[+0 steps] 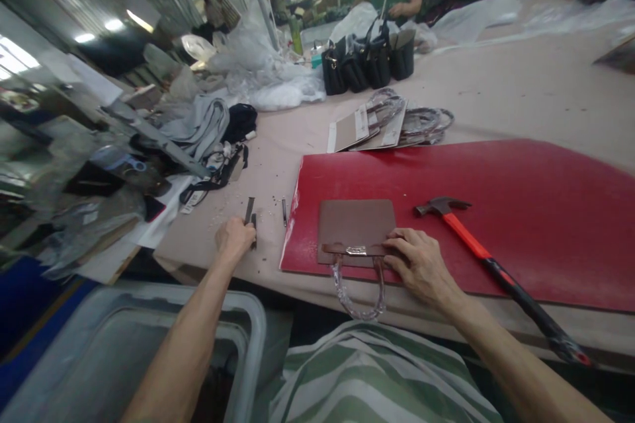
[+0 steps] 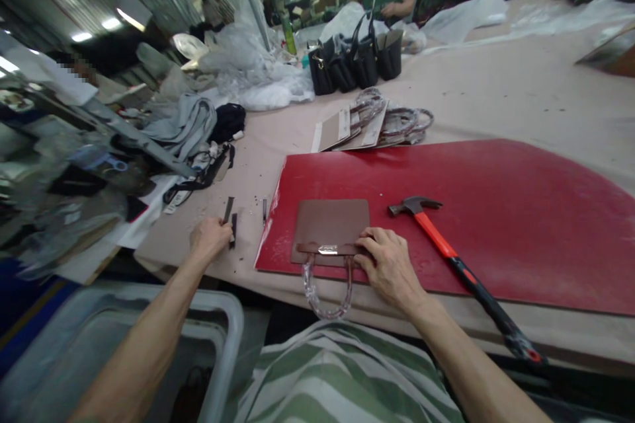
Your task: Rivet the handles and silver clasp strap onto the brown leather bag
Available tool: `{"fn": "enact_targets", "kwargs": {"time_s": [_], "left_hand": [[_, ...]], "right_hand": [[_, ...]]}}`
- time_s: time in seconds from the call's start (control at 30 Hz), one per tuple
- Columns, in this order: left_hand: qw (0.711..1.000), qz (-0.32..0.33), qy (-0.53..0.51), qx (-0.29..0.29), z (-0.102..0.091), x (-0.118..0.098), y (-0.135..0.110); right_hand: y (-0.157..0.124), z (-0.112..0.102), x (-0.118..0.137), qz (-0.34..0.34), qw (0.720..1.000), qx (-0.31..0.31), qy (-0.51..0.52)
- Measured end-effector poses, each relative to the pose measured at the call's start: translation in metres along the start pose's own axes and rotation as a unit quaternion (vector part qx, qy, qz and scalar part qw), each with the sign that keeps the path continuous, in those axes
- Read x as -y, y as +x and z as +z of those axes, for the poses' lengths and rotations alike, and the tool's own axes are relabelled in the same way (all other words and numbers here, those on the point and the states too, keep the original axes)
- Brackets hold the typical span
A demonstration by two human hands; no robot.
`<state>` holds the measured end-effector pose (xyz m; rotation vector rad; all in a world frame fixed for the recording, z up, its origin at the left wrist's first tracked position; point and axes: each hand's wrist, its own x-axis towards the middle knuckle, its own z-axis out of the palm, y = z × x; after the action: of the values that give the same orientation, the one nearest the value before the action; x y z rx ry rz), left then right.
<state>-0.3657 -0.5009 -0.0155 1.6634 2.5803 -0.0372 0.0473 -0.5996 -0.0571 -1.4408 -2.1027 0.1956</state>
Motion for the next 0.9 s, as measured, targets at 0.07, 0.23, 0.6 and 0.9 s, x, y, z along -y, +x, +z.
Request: {"fn": "enact_targets", "kwargs": {"time_s": [0.07,0.23,0.6,0.9], "left_hand": [[1.000,-0.016,0.004,0.008,0.000,0.008,0.002],[0.996,0.063,-0.003,-0.063,0.002,-0.006,-0.025],[0.836,0.543,-0.036,-0.073,0.019,-0.112,-0.128],[0.785,0.604,0.080,-0.115,0.023,-0.107,-0.131]], "right_hand": [[0.002,-0.001,0.001,-0.004,1.000,0.010,-0.011],[0.007,-0.007,0.005,-0.036,0.997,0.047,-0.050],[0.008,-0.008,0.005,-0.106,0.993,0.056,-0.004],[-0.004,-0.009,0.006,-0.049,0.997,-0.028,0.059]]}}
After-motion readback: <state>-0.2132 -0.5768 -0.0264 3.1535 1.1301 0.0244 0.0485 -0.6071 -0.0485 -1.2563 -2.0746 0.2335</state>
